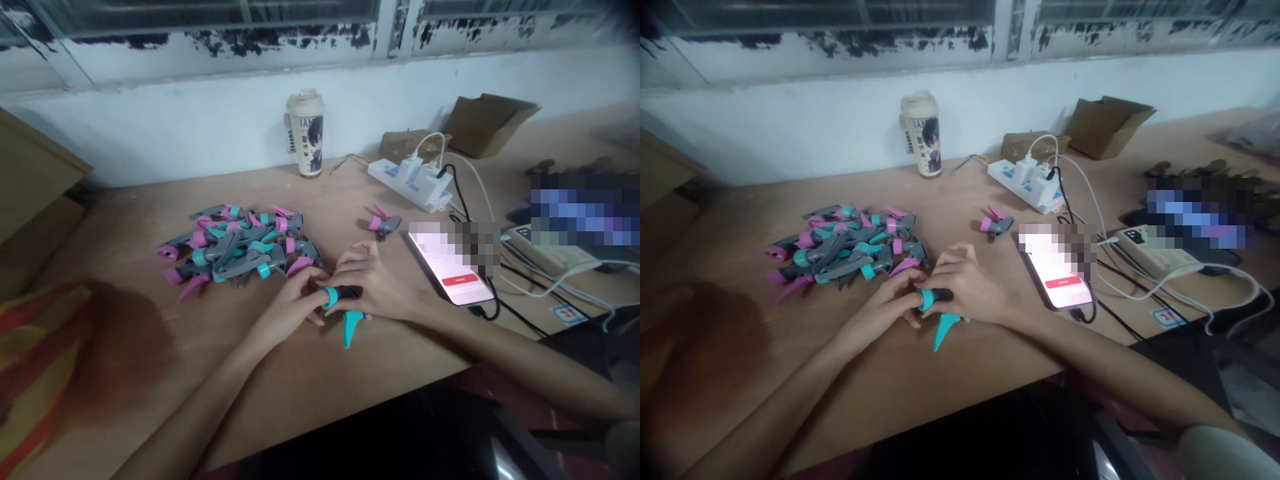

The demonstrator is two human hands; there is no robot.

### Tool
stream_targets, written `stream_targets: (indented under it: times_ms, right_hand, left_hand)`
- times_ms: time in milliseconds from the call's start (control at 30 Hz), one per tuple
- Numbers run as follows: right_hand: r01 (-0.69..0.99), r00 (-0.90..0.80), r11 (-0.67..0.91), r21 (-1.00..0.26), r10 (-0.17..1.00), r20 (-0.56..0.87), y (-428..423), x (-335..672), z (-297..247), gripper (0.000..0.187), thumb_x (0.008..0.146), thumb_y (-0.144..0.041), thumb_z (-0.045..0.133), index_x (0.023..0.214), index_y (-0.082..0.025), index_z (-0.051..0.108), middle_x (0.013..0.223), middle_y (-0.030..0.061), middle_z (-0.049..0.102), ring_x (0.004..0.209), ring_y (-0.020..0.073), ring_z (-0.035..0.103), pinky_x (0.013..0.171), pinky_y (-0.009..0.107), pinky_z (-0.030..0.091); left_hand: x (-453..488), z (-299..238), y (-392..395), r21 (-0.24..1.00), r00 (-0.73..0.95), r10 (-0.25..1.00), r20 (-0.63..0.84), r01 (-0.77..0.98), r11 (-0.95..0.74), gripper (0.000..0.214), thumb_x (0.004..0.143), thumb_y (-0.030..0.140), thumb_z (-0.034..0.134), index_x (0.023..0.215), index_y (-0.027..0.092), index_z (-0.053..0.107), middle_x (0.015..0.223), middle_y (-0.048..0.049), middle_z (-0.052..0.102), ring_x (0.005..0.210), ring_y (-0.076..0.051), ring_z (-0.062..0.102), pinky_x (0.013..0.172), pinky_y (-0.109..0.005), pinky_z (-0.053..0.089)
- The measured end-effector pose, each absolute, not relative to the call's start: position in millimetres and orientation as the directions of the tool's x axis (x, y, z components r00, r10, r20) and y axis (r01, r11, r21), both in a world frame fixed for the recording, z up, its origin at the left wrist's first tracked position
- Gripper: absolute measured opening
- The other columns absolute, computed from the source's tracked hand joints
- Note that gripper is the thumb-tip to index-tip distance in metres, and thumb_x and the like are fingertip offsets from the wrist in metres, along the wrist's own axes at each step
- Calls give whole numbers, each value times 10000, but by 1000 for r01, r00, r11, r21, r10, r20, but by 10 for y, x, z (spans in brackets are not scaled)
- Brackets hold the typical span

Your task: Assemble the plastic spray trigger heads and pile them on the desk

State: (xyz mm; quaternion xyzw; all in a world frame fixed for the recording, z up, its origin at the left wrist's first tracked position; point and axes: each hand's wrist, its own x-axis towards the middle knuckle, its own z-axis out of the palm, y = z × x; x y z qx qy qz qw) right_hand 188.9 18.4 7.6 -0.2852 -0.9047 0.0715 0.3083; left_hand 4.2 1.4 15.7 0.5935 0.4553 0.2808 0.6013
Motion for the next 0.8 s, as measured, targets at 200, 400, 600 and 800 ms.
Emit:
stream_targets:
  times_ms: [200,400,600,800]
  right_hand:
    - [491,-647,843,-220,521,556,247,1882,-15,127,816,-291,607,919,-245,666,869,-13,682,896,165,543,965,395,189]
    - [585,-515,764,-272,609,603,160,1849,-87,187,799,-223,600,975,-249,655,858,-22,683,873,158,554,993,404,180]
    - [643,-433,721,-258,621,654,87,1810,-93,193,807,-233,595,987,-248,663,780,-22,676,828,157,551,977,400,197]
    - [629,-463,744,-226,592,660,88,1825,-85,236,820,-253,583,1046,-255,652,794,-15,674,842,160,550,979,399,191]
  left_hand:
    - [52,38,44,985,326,941,-89,168,35,273,704,263,604,956,174,550,903,-20,527,771,-136,560,503,-220,555]
    - [87,14,-3,939,155,988,5,340,-58,256,709,291,614,929,182,542,833,-11,590,750,-152,591,519,-232,514]
    - [90,85,-101,670,127,970,207,704,-235,103,775,270,577,712,206,627,719,29,638,659,-122,567,625,-254,420]
    - [112,135,-133,580,131,934,334,752,-313,128,758,208,564,632,187,579,673,19,590,612,-116,522,577,-241,383]
